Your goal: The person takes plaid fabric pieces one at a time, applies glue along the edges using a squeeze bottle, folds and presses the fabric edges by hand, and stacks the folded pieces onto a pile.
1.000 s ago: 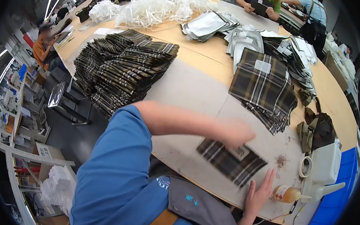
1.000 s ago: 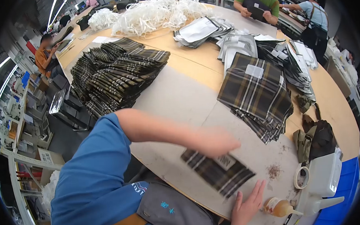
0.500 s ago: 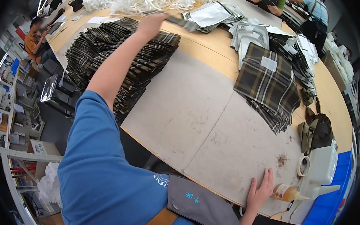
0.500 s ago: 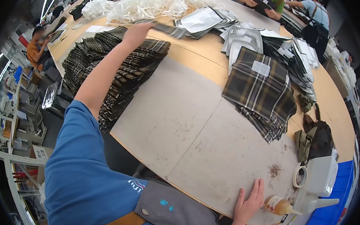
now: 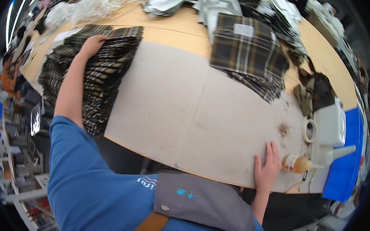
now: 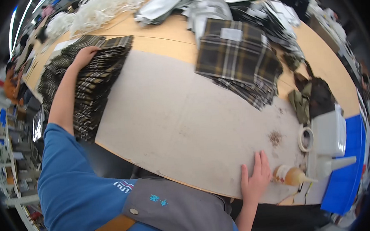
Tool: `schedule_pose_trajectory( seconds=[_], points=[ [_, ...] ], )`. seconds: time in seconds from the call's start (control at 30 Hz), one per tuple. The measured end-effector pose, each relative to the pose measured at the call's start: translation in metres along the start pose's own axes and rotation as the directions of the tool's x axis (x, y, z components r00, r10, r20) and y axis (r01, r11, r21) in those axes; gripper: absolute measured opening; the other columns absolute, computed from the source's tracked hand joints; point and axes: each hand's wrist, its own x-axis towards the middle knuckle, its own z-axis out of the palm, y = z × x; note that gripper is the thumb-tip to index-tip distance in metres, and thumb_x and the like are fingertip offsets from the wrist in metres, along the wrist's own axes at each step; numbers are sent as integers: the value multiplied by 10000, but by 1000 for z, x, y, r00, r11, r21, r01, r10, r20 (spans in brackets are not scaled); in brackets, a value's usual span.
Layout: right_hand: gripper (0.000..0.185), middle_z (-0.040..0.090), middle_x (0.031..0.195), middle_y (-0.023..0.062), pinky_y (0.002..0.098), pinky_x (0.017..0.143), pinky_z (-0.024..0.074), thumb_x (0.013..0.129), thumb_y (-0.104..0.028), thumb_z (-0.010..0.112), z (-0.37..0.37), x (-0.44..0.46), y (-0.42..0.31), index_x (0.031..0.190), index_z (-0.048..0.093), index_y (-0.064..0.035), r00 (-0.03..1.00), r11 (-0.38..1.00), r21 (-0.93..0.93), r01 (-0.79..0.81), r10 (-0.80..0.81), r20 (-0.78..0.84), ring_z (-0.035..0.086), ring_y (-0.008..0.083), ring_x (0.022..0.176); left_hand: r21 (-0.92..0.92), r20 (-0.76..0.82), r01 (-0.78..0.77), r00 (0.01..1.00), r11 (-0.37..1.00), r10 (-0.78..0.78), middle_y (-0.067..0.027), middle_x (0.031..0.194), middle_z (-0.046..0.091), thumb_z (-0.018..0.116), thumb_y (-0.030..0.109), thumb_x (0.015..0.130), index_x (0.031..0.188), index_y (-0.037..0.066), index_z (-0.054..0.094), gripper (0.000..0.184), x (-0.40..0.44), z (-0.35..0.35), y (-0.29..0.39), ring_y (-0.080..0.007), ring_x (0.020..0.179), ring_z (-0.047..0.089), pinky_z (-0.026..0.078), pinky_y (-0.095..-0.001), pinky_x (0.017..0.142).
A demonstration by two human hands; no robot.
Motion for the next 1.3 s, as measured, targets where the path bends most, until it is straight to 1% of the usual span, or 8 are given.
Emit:
schedule_pose_trajectory(
  seconds=[0.13,0.2,0.3,0.5,0.7,0.83,1.1,1.3],
  points=[
    [560,501,1521,121,454,1121,311,929,-312,674,-1,0,0,1415,554,-60,1000,999,42,16,-15,-18,461,310,1395,44,38,-20,999,999,18,-150,1243,688,611,151,947,1262,141,675,322,-19,-23,36,-352,1146,645,505,-429,980],
    [562,502,1521,116,451,1121,309,926,-313,679,-2,0,-1,1414,556,-63,1000,999,45,7,-6,-18,459,306,1397,248,-131,112,988,962,-81,-135,1265,680,607,166,959,1309,160,640,351,-31,-40,83,-344,1151,646,511,-441,965],
    [561,503,1521,106,448,1120,307,922,-314,685,-3,0,-1,1411,560,-69,1000,998,59,3,-2,-16,457,300,1399,191,-143,114,986,975,-88,-128,1288,669,595,172,984,1291,130,654,315,-27,-62,169,-323,1160,642,507,-404,982],
    [545,519,1508,104,453,1114,316,918,-320,693,-4,1,0,1388,581,-68,999,996,84,27,-24,-38,467,299,1392,-429,-66,-387,915,816,398,-114,1169,692,637,244,983,1244,96,674,302,1,-4,335,-292,1090,673,520,-381,939],
    [521,548,1479,105,453,1097,345,906,-325,705,-5,-1,4,1350,613,-69,997,992,117,43,-36,-63,485,298,1376,-315,-105,-607,787,730,608,-84,1199,615,731,265,900,1226,117,608,378,12,58,481,-306,1078,623,507,-414,931],
    [514,551,1476,98,448,1094,346,896,-324,717,-4,-1,7,1335,621,-74,997,989,139,54,-46,-60,489,292,1370,-316,-214,-609,793,727,570,-73,1177,603,751,237,884,1154,123,637,315,22,83,495,-284,1106,606,504,-399,940],
    [514,550,1478,93,443,1086,340,881,-304,731,-5,1,8,1330,624,-78,998,979,198,44,-36,-42,490,289,1369,-514,-133,-556,804,653,580,-62,1234,609,767,244,891,1139,123,667,293,35,84,472,-259,1098,635,523,-362,930],
    [508,555,1473,94,446,1087,339,882,-298,729,-6,1,8,1329,626,-78,997,982,181,61,-54,-47,491,289,1369,-393,-293,-616,788,683,542,-24,1159,651,692,217,932,1095,130,661,187,33,91,473,-258,987,665,553,-373,802]
  ],
)
